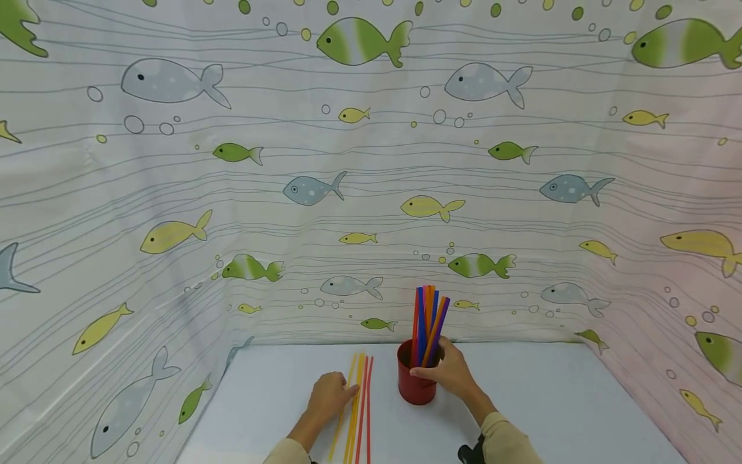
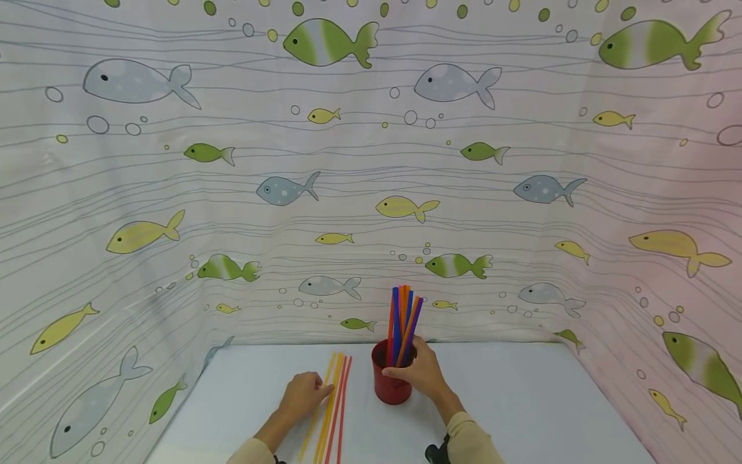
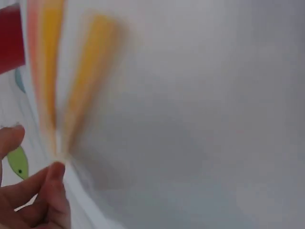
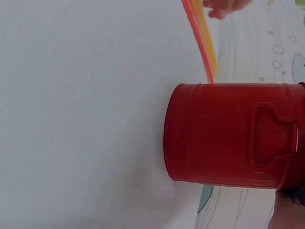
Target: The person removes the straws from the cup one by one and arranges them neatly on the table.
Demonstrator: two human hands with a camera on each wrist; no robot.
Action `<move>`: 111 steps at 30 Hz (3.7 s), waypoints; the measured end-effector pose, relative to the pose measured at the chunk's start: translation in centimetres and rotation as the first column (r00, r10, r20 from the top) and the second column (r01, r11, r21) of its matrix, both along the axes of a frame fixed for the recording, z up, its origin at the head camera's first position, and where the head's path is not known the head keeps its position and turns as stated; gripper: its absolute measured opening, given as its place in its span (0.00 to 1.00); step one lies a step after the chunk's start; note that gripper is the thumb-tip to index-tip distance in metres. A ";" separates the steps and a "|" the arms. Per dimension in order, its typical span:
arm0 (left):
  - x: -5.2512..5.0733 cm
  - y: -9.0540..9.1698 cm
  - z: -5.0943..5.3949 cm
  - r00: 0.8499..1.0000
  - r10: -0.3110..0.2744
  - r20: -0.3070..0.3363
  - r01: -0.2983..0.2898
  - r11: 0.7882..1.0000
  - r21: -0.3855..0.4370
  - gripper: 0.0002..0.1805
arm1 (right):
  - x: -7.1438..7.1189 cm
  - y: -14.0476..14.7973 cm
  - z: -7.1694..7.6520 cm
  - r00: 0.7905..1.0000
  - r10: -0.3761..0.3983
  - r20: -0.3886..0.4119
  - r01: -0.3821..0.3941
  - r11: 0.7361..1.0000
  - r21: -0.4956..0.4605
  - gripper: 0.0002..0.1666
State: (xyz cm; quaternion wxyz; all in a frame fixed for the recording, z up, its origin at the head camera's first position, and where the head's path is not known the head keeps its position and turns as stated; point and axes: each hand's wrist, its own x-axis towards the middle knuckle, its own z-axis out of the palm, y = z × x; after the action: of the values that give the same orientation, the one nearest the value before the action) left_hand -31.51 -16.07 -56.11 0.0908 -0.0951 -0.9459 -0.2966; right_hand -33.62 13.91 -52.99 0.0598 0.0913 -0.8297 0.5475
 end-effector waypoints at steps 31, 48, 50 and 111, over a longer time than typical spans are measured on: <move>-4.0 12.4 6.6 0.954 -0.298 0.034 0.266 0.892 0.365 0.69 | -1.2 2.2 2.2 0.988 -0.110 -0.110 0.099 0.990 -0.103 0.40; -4.3 11.7 3.9 0.956 -0.288 0.048 0.243 0.875 0.419 0.64 | -0.9 2.7 1.9 0.946 -0.263 -0.188 0.226 0.953 -0.200 0.27; -4.3 11.6 3.7 0.960 -0.276 0.045 0.228 0.865 0.446 0.64 | -0.9 2.7 1.9 0.945 -0.269 -0.186 0.229 0.950 -0.211 0.26; -5.5 12.3 3.6 0.948 -0.313 -0.055 0.297 0.813 0.501 0.64 | -2.1 2.8 0.3 0.945 -0.281 -0.169 0.229 0.934 -0.275 0.16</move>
State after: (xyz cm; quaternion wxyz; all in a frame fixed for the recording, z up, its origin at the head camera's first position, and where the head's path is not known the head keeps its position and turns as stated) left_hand -37.04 -3.80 -52.56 0.0497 -0.2140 -0.8093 -0.5448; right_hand -35.76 16.71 -52.71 0.2270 0.0299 -0.7477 0.6234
